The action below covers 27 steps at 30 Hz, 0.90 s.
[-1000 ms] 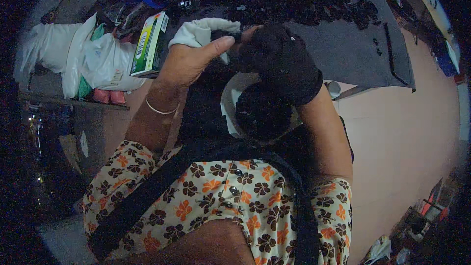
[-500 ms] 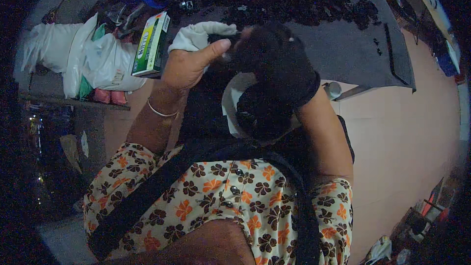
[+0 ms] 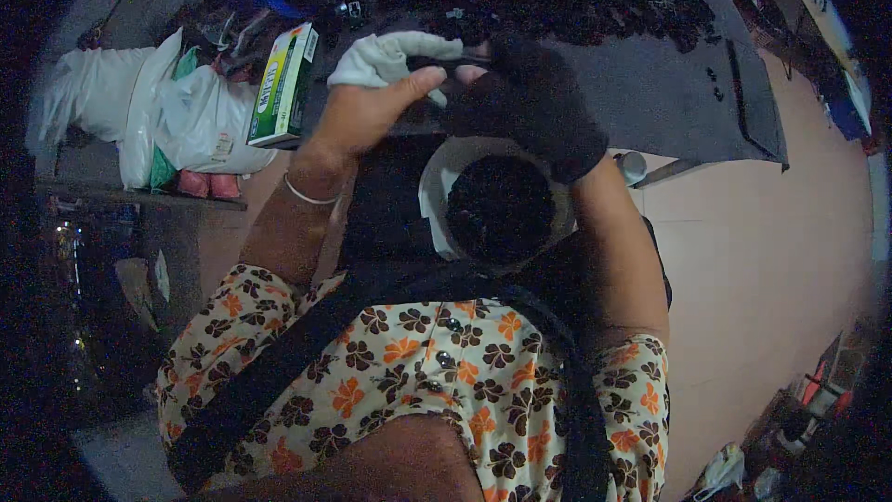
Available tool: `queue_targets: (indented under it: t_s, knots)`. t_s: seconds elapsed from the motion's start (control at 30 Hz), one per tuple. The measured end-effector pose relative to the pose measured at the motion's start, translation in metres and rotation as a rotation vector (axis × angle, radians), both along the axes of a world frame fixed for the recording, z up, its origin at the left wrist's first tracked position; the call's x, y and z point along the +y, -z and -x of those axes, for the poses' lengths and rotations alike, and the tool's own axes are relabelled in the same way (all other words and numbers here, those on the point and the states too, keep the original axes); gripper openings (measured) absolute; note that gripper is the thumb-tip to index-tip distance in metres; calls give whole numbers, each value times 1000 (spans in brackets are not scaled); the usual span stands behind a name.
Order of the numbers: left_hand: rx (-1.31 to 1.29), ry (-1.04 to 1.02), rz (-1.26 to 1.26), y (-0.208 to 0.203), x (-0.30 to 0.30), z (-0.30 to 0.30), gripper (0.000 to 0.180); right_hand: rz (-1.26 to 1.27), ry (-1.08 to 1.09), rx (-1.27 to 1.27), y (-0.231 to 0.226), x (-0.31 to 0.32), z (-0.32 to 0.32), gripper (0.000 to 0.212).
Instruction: Assembling small black plastic parts at a manufacturing workbench.
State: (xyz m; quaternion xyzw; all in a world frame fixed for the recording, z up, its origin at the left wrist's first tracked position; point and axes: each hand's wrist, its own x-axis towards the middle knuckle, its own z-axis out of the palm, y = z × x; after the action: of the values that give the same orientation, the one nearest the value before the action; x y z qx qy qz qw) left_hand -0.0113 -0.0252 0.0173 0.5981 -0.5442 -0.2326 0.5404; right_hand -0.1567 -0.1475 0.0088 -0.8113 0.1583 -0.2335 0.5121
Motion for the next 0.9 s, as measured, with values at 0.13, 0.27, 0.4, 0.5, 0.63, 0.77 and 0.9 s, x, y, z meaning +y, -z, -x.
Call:
queue_targets:
  t_s: [0.13, 0.27, 0.4, 0.5, 0.63, 0.77, 0.9]
  knots:
    - [793, 171, 32, 4, -5, -12, 22, -205, -46, -132, 8, -11, 2, 33]
    - [901, 201, 4, 15, -9, -10, 28, 157, -43, -241, 20, -10, -6, 36]
    - [593, 117, 51, 19, -16, -18, 29, 564, 69, -84, 22, -7, -12, 33]
    - [534, -13, 130, -2, -11, -19, 22, 663, 66, -61, 28, -18, -9, 27]
    - [132, -54, -34, -18, 12, -7, 20, 490, 57, -104, 38, -46, 3, 22]
    - [-208, 200, -71, -4, 30, 14, 26, 41, -14, -57, 17, -33, 11, 27]
    - [-664, -144, -56, -15, 12, -21, 36, 855, -97, 132, 21, -22, -2, 32]
